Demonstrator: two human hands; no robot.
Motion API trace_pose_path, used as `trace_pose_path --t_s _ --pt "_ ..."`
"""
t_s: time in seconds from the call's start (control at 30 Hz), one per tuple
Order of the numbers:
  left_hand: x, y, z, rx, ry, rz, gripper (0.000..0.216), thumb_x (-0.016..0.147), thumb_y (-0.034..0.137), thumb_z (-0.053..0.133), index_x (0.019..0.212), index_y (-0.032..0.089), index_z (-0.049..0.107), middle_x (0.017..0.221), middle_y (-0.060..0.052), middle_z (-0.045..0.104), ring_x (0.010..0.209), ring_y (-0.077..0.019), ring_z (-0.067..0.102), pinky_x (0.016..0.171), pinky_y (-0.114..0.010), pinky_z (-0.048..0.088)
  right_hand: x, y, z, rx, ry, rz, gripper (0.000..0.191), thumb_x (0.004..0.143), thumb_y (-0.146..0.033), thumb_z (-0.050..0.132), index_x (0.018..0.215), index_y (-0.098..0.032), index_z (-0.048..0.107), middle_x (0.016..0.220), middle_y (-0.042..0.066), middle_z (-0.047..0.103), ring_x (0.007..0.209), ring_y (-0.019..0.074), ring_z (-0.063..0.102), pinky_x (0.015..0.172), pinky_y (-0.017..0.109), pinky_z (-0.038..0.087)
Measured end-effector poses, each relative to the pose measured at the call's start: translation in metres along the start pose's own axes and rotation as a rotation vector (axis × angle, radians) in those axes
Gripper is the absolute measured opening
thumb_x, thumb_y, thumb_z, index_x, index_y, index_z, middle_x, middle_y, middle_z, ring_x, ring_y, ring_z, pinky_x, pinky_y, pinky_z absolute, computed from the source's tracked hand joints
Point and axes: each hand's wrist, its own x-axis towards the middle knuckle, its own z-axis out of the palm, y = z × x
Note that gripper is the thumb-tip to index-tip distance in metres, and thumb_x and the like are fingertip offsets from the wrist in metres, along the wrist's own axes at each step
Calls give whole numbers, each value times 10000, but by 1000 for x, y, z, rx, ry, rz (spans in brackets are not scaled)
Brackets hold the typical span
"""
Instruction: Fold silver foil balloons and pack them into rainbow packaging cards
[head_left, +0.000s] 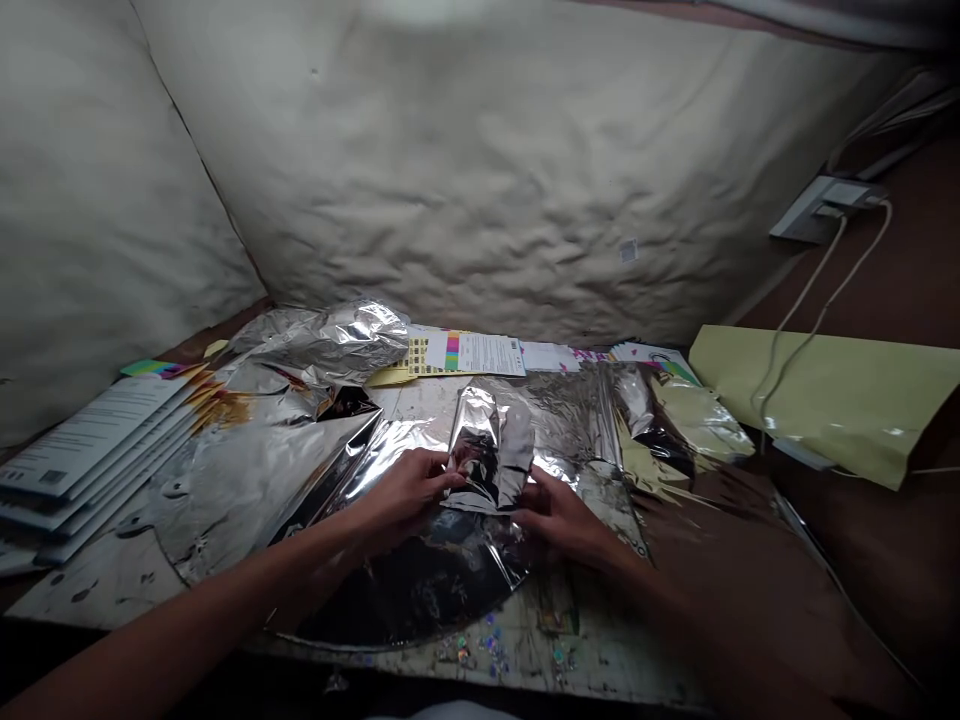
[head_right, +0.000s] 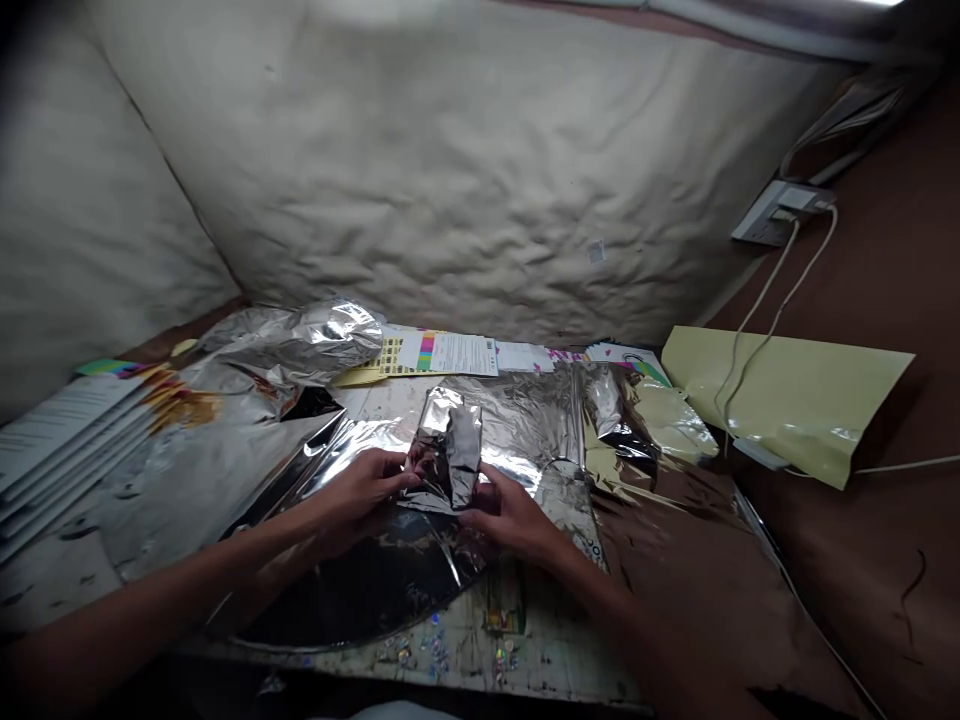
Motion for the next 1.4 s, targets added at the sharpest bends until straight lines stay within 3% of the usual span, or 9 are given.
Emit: trace_pose_path --t_s 0.1,0.2,0.43,0.6,0.7,0.87,1.0,1.17,1.4 --pt "10 -4 0 -84 8 -40 402 840 546 590 1061 211 621 626 63 521 387 -63 318 384 -199 216 13 6 3 -81 230 32 562 853 -362 650 1358 -207 458 861 24 725 766 199 685 691 315 530" --pt "15 -5 -2 24 79 -17 434 806 493 656 1131 222 556 607 63 535 453 -104 457 411 -189 290 23 7 2 -199 399 103 771 795 -272 674 1473 -217 311 719 -27 682 648 180 652 585 267 488" --pt "-16 -8 13 550 239 219 628 853 315 647 1397 255 339 1089 -75 631 889 -234 657 749 -346 523 5 12 9 -243 434 201 744 860 -383 591 1510 -201 278 756 6 689 653 206 669 589 306 515" --pt "-27 -17 15 986 -44 577 507 972 328 497 1458 276 361 1554 -85 368 1430 -296 322 1149 -480 278 -29 17 23 -315 449 225 811 889 -351 588 1554 -215 145 736 -21 676 690 195 680 663 320 534" --pt "-26 -22 10 1015 -184 583 639 980 486 442 1537 260 224 1589 -72 314 1475 -292 224 1170 -472 234 -51 11 19 -477 465 125 749 917 -345 563 1552 -266 174 1081 68 677 872 211 702 783 362 560" --pt "-25 -25 5 997 -245 587 737 952 601 404 1561 266 157 1616 -71 240 1492 -305 161 1185 -499 153 -64 -8 -9 -1079 57 -279 823 833 -513 686 1529 -281 316 1605 110 243 1456 361 247 1186 525 216" --pt "-26 -23 2 967 -300 600 940 827 748 480 1563 262 153 1616 -96 230 1486 -337 170 1183 -518 135 -52 -14 -19 -1122 -283 -186 1015 755 -654 690 1558 -242 226 1612 128 202 1470 351 210 1198 526 166" --pt "-26 -18 -1 939 -301 591 988 766 727 591 1547 253 216 1591 -106 298 1458 -343 254 1179 -499 149 -45 -11 -21 -1091 -271 -234 933 787 -621 678 1536 -212 301 1556 145 351 1421 338 324 1166 500 251" --pt "-10 -6 1 900 -240 612 831 739 513 711 1451 217 402 1412 -112 550 1298 -318 491 1079 -439 351 -39 -13 -26 -841 -139 -314 683 962 -617 344 1496 -193 386 1413 146 535 1234 309 528 1041 461 406"
